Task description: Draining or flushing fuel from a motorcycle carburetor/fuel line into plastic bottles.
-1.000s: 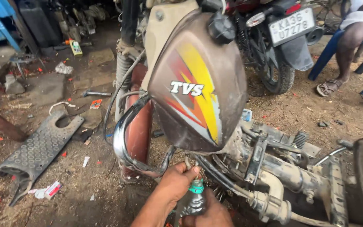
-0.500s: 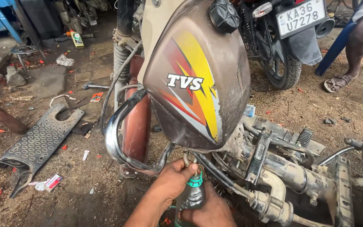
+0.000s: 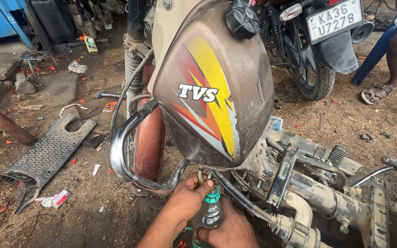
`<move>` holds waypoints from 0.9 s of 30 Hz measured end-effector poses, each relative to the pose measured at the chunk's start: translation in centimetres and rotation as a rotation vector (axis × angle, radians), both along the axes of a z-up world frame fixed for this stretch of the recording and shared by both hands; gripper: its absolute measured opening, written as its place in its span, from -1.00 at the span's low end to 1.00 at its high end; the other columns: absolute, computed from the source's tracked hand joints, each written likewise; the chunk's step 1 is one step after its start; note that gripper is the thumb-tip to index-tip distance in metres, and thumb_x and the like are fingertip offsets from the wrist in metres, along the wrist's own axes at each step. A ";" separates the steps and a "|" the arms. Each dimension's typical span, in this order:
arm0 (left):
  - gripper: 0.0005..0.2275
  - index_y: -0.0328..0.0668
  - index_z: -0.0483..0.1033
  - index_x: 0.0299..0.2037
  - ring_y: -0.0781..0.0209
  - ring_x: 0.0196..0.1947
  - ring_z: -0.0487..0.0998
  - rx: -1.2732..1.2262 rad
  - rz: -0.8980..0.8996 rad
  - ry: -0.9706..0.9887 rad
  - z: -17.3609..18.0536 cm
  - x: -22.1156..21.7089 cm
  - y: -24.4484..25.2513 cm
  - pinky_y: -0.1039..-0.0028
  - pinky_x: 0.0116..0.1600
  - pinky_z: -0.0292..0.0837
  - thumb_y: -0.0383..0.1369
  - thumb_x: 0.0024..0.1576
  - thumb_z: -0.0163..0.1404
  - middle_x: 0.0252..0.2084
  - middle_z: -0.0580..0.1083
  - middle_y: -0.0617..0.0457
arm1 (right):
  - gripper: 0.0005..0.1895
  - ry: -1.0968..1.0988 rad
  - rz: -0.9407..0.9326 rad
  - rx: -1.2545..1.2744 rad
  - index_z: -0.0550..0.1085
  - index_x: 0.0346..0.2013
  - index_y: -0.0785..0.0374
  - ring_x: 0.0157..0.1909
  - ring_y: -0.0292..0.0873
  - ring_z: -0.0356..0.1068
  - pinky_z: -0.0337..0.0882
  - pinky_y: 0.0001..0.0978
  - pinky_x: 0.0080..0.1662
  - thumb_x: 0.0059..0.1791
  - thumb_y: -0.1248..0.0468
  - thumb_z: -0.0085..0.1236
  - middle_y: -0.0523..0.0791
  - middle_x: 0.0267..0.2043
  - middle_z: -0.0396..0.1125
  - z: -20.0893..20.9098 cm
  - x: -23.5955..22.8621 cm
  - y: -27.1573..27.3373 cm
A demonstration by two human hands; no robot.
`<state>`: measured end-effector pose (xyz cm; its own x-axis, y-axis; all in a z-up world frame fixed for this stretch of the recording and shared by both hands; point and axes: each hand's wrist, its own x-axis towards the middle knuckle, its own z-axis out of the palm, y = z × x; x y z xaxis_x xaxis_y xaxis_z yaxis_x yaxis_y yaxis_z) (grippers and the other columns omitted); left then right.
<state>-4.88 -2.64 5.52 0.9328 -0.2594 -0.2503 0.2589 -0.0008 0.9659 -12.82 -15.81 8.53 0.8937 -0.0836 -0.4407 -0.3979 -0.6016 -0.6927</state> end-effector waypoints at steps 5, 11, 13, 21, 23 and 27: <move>-0.89 -0.20 0.58 -0.20 0.40 -0.33 0.45 -0.052 0.059 0.001 -1.0 0.3 -0.7 0.56 -0.16 0.39 -0.37 0.23 0.02 -0.33 0.54 0.17 | 0.21 -0.021 0.023 -0.003 0.00 0.43 -0.08 0.15 0.11 0.49 0.42 -0.21 0.25 -0.41 -0.01 0.46 0.07 0.04 0.48 -0.2 0.6 -0.3; -0.86 -0.24 0.60 -0.15 0.40 -0.31 0.46 -0.004 0.190 -0.030 0.3 -0.3 -1.4 0.54 -0.15 0.40 -0.38 0.19 0.03 -0.31 0.55 0.13 | 0.18 -0.125 0.043 0.010 0.05 0.43 -0.07 0.10 0.12 0.51 0.45 -0.20 0.20 -0.39 0.00 0.46 0.05 0.03 0.48 -0.6 0.7 -0.6; -0.85 -0.23 0.61 -0.14 0.39 -0.31 0.48 0.017 0.203 -0.009 0.6 -0.3 -1.5 0.54 -0.15 0.42 -0.39 0.18 0.03 -0.31 0.57 0.12 | 0.21 -0.183 0.046 0.048 0.04 0.46 -0.11 0.10 0.10 0.51 0.46 -0.21 0.18 -0.40 0.02 0.46 0.01 0.04 0.48 -0.5 0.7 -0.7; -0.78 -0.24 0.54 -0.02 0.32 -0.30 0.54 0.159 0.122 0.000 2.5 -0.9 -1.1 0.45 -0.16 0.47 -0.39 0.17 0.00 -0.26 0.60 0.06 | 0.16 -0.234 0.074 0.030 0.11 0.43 -0.12 0.20 0.09 0.43 0.41 -0.15 0.21 -0.40 0.05 0.49 -0.02 0.17 0.39 0.4 0.7 -0.2; -0.78 -0.26 0.53 -0.02 0.31 -0.29 0.54 0.188 0.113 -0.009 2.0 -0.6 -1.0 0.46 -0.15 0.47 -0.39 0.17 0.00 -0.25 0.59 0.05 | 0.18 -0.233 0.072 0.035 0.10 0.43 -0.12 0.20 0.09 0.42 0.40 -0.15 0.22 -0.41 0.06 0.50 -0.02 0.17 0.38 0.5 0.6 -0.1; -0.78 -0.28 0.52 -0.01 0.28 -0.25 0.53 0.269 0.119 -0.030 2.5 -0.8 -1.2 0.45 -0.12 0.45 -0.38 0.18 0.00 -0.25 0.58 0.04 | 0.16 -0.279 0.075 0.078 0.12 0.41 -0.08 0.20 0.07 0.42 0.41 -0.16 0.20 -0.42 0.10 0.50 -0.02 0.16 0.40 -0.3 0.6 0.0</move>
<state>-5.70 -3.84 8.01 0.9608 -0.0755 -0.2667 0.2436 -0.2290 0.9424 -12.24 -15.81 8.25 0.9836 0.0118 -0.1800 -0.1422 -0.5632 -0.8140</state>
